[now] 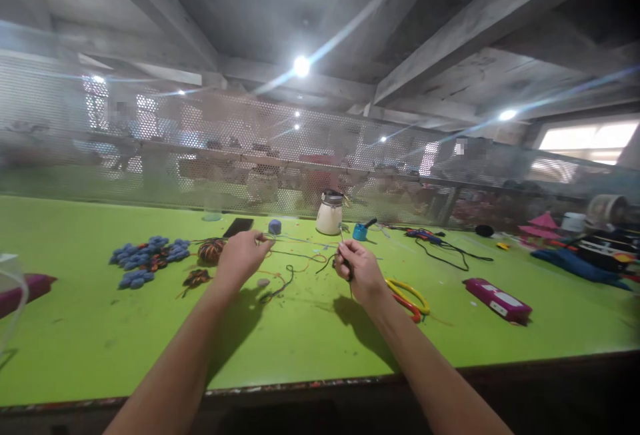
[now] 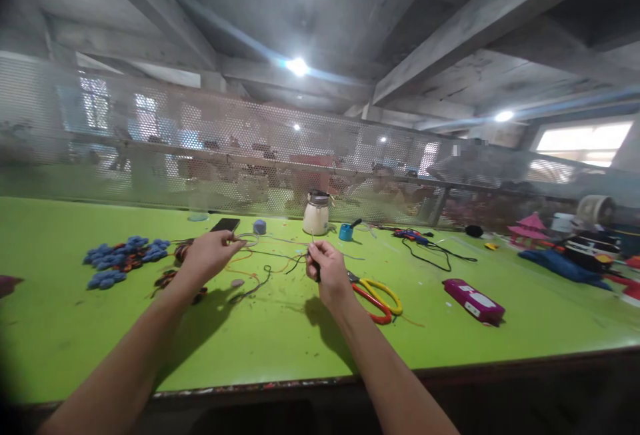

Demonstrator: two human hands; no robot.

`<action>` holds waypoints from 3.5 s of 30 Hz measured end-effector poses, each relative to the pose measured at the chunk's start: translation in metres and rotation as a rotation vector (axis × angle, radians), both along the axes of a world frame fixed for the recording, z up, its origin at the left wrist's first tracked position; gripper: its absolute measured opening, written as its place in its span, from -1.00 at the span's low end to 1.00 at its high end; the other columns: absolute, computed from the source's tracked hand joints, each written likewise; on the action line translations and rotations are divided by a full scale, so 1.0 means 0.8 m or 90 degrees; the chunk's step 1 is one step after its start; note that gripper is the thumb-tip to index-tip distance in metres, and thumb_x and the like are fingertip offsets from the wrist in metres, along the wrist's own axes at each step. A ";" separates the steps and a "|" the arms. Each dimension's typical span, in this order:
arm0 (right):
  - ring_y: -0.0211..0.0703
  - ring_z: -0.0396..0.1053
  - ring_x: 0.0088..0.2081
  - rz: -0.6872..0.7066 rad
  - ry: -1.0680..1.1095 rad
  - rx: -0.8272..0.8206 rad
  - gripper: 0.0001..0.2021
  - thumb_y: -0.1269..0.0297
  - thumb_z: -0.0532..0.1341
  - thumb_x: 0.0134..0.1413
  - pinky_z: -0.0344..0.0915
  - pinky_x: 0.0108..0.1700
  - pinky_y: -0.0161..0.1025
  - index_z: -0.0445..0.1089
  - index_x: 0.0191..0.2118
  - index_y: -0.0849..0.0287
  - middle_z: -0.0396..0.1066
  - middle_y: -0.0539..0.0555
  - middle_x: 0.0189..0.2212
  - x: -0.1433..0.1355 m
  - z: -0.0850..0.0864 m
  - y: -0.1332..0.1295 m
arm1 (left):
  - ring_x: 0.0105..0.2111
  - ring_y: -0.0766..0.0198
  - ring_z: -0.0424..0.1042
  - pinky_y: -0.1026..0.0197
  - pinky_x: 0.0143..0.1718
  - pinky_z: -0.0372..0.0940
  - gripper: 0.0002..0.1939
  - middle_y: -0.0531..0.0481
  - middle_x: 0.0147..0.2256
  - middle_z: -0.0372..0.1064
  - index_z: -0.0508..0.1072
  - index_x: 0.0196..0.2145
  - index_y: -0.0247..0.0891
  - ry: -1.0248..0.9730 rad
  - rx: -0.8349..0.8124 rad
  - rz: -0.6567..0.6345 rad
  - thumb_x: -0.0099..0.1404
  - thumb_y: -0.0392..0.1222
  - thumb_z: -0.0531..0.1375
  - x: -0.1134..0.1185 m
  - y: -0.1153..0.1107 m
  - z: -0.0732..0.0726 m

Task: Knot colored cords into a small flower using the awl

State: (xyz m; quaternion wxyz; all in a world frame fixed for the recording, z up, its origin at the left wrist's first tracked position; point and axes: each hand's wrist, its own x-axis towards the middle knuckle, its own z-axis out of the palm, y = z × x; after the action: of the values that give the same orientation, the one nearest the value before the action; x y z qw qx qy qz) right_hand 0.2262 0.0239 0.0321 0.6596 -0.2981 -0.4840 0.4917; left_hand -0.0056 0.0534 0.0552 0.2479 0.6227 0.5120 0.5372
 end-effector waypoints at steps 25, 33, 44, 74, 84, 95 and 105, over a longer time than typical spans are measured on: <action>-0.46 0.07 -0.70 0.079 -0.109 -0.008 -0.72 0.15 0.30 -0.10 -0.08 -0.66 -0.42 0.22 -0.46 0.20 0.22 -0.13 -0.65 -0.027 -0.023 -0.005 | -0.63 0.47 0.10 0.36 -0.61 -0.05 -0.84 0.06 -0.62 0.18 0.46 -0.46 -0.36 -0.564 -0.248 -0.523 0.14 -0.19 0.19 0.046 -0.028 -0.002; -0.43 0.07 -0.69 0.056 -0.206 0.029 -0.74 0.11 0.25 -0.05 0.01 -0.64 -0.39 0.25 -0.44 0.20 0.23 -0.11 -0.64 -0.037 -0.023 -0.013 | -0.69 0.42 0.04 0.36 -0.64 -0.10 -0.35 0.10 -0.62 0.29 0.07 0.19 -0.36 -0.230 -0.148 -0.334 0.14 -0.27 0.13 0.061 -0.019 -0.020; -0.42 0.11 -0.67 0.042 -0.149 0.046 -0.76 0.14 0.26 -0.04 0.00 -0.62 -0.37 0.26 -0.43 0.19 0.24 -0.11 -0.62 -0.033 -0.017 -0.015 | -0.62 0.35 0.20 0.27 -0.54 0.03 -0.76 0.02 -0.63 0.31 0.43 -0.58 -0.32 -0.014 -0.169 -0.201 0.08 -0.08 0.18 0.060 -0.015 -0.024; -0.37 0.23 -0.57 0.095 -0.093 0.041 -0.75 0.21 0.33 -0.13 0.13 -0.50 -0.35 0.43 -0.30 0.23 0.31 -0.06 -0.59 -0.038 -0.018 -0.014 | -0.32 0.25 0.47 0.23 -0.26 0.41 -0.93 -0.15 -0.36 0.46 0.41 -0.41 -0.39 -0.652 -0.291 -0.419 0.12 -0.47 0.18 0.063 -0.032 -0.014; -0.38 0.22 -0.63 0.030 -0.118 0.037 -0.74 0.21 0.34 -0.16 0.11 -0.59 -0.38 0.49 -0.30 0.24 0.33 -0.05 -0.65 -0.034 -0.020 -0.014 | -0.38 0.29 0.49 0.30 -0.33 0.35 -0.12 -0.07 -0.38 0.50 -0.01 0.21 -0.23 -0.487 -0.213 -0.414 0.00 -0.52 0.27 0.071 -0.038 -0.018; -0.39 0.24 -0.63 0.029 -0.206 0.021 -0.71 0.19 0.31 -0.13 0.14 -0.58 -0.37 0.52 -0.25 0.22 0.36 -0.02 -0.57 -0.033 -0.020 -0.016 | -0.52 0.31 0.42 0.32 -0.44 0.25 0.07 0.05 -0.56 0.44 -0.06 0.25 -0.36 -0.271 -0.088 -0.338 -0.15 -0.39 0.38 0.069 -0.034 -0.019; -0.40 0.25 -0.64 0.076 -0.241 0.016 -0.67 0.24 0.31 -0.16 0.09 -0.60 -0.39 0.49 -0.19 0.22 0.38 -0.03 -0.57 -0.024 -0.017 -0.015 | -0.59 0.29 0.42 0.35 -0.54 0.22 0.22 0.12 -0.63 0.41 -0.24 0.30 -0.20 -0.247 -0.084 -0.347 -0.19 -0.46 0.37 0.060 -0.035 -0.015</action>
State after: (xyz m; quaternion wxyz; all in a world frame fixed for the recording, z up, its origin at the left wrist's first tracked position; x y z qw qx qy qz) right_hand 0.2069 0.0121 0.0188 0.5304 -0.3479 -0.6220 0.4591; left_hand 0.0422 0.0252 0.0435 0.5152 0.6054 0.3033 0.5255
